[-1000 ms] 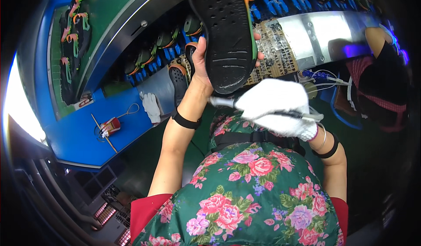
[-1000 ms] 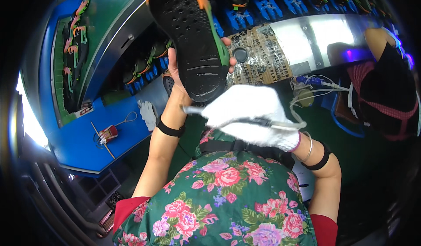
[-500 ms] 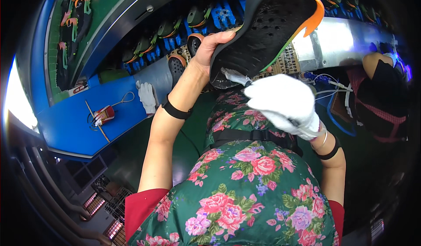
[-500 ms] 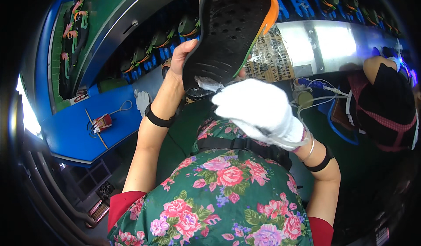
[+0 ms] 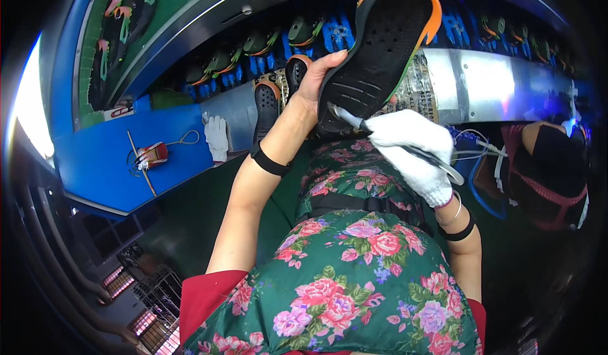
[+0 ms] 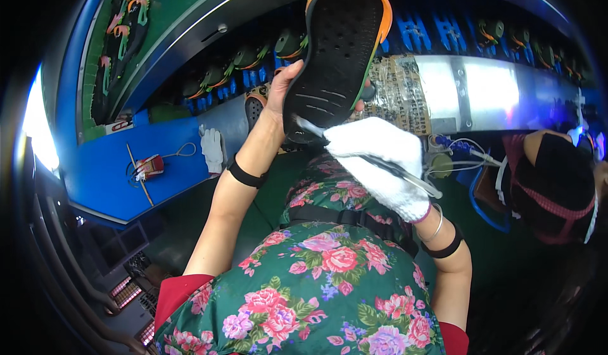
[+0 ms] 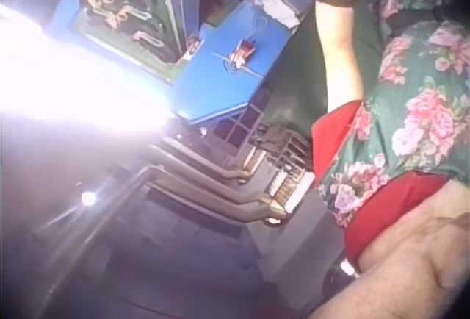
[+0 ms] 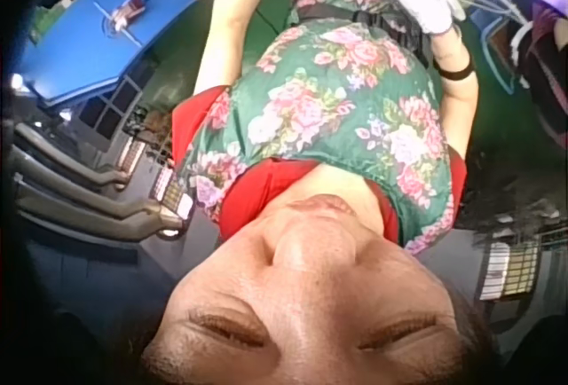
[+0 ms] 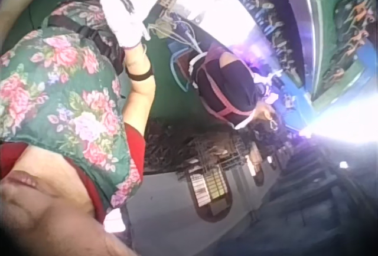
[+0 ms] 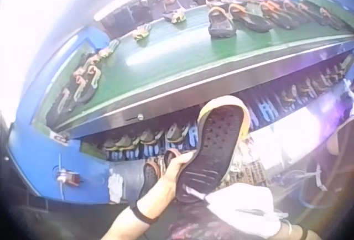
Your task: The worker is applying adhesive or primer to the bottom of shoe soles using a brush at a manufacturing station.
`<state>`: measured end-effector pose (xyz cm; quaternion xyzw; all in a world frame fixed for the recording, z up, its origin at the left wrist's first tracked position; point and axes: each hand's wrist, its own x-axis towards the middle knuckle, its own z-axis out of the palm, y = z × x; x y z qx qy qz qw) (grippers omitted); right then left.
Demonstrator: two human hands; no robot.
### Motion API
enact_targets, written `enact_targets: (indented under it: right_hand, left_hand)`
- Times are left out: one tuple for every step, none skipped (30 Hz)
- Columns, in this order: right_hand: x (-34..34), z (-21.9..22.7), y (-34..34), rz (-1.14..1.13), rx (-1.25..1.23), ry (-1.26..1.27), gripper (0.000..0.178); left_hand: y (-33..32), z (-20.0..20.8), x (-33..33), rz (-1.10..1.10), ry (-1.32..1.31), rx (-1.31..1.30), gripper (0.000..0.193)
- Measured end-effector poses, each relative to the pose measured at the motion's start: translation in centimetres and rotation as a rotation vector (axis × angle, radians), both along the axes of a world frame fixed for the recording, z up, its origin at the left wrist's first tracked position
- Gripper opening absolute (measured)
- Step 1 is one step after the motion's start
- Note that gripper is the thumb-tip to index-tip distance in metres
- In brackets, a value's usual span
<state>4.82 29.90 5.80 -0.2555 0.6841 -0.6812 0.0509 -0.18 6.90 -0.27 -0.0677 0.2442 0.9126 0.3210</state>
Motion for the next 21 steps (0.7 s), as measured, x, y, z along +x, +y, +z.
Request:
enact_targets:
  right_hand:
    - [0.3, -0.3, -0.1, 0.012, 0.001, 0.013, 0.011]
    - [0.6, -0.5, 0.0, 0.136, -0.094, -0.147, 0.014]
    - [0.5, -0.4, 0.0, 0.265, -0.183, -0.305, 0.016]
    - [0.1, 0.2, 0.1, 0.249, -0.177, -0.34, 0.017]
    - [-0.5, 0.3, 0.1, 0.174, -0.169, -0.28, 0.016]
    - [-1.5, 0.2, 0.2, 0.121, -0.072, -0.161, 0.016]
    - [-2.0, 0.4, 0.2, 0.065, 0.015, -0.023, 0.016]
    - [-3.3, 0.3, 0.1, 0.068, 0.078, 0.118, 0.018]
    - [-4.2, 1.3, -0.2, 0.012, 0.15, 0.198, 0.016]
    - [-5.2, 1.4, -0.5, -0.071, 0.209, 0.311, 0.017]
    - [-5.9, 1.7, -0.8, -0.156, 0.265, 0.424, 0.018]
    - [-6.5, 2.2, -1.4, -0.171, 0.248, 0.445, 0.021]
    - [-6.7, 3.0, -1.6, -0.113, 0.293, 0.604, 0.02]
    - [-6.1, 3.2, -2.1, -0.046, 0.19, 0.49, 0.018]
    - [-5.1, 3.1, -2.4, 0.022, 0.089, 0.376, 0.016]
    - [-4.8, 2.8, -1.9, 0.156, -0.044, 0.107, 0.012]
    - [-4.9, 1.9, -0.6, 0.208, -0.066, 0.024, 0.019]
    - [-4.1, 0.9, 0.3, 0.148, -0.27, -0.233, 0.019]
    - [-3.3, -0.5, 1.1, 0.085, -0.471, -0.493, 0.019]
    - [-3.3, -1.6, 1.7, 0.008, -0.545, -0.538, 0.019]
    - [-3.3, -2.1, 2.0, -0.068, -0.621, -0.582, 0.019]
  left_hand:
    - [-0.1, 0.0, 0.4, 0.012, 0.013, 0.001, 0.083]
    - [-0.6, -0.3, 0.8, 0.006, 0.014, 0.061, 0.083]
    - [-0.8, -0.2, 0.9, 0.0, 0.018, 0.121, 0.084]
    - [-0.6, 0.0, 1.4, 0.04, 0.052, 0.089, 0.084]
    - [-0.7, -0.3, 1.9, 0.077, -0.015, 0.113, 0.08]
    - [0.1, -0.5, 2.4, 0.161, -0.131, 0.123, 0.077]
    - [0.6, -0.2, 3.5, 0.245, -0.231, 0.129, 0.075]
    - [0.1, -0.7, 4.5, 0.194, -0.248, 0.363, 0.073]
    - [0.2, -0.4, 5.0, 0.134, -0.269, 0.601, 0.072]
    - [0.7, -0.1, 5.4, 0.158, -0.135, 0.287, 0.066]
    - [0.7, -0.2, 5.8, 0.153, -0.136, 0.293, 0.069]
    - [0.5, -0.1, 6.1, 0.157, -0.118, 0.313, 0.07]
    - [0.1, -0.1, 6.3, 0.16, -0.1, 0.332, 0.071]
    - [-0.4, 0.1, 6.6, 0.187, -0.139, 0.437, 0.072]
    - [-1.2, 0.3, 6.9, 0.211, -0.179, 0.542, 0.073]
    - [-1.9, 0.1, 7.4, 0.323, -0.141, 0.382, 0.079]
    - [-1.6, 3.2, 7.2, 0.32, -0.093, 0.202, 0.093]
    - [-2.9, 4.1, 7.2, 0.291, 0.077, 0.136, 0.105]
    - [-4.1, 4.9, 7.2, 0.261, 0.244, 0.072, 0.117]
    - [-5.6, 6.0, 6.6, 0.221, 0.37, -0.007, 0.124]
    - [-7.1, 7.6, 5.6, 0.181, 0.498, -0.088, 0.131]
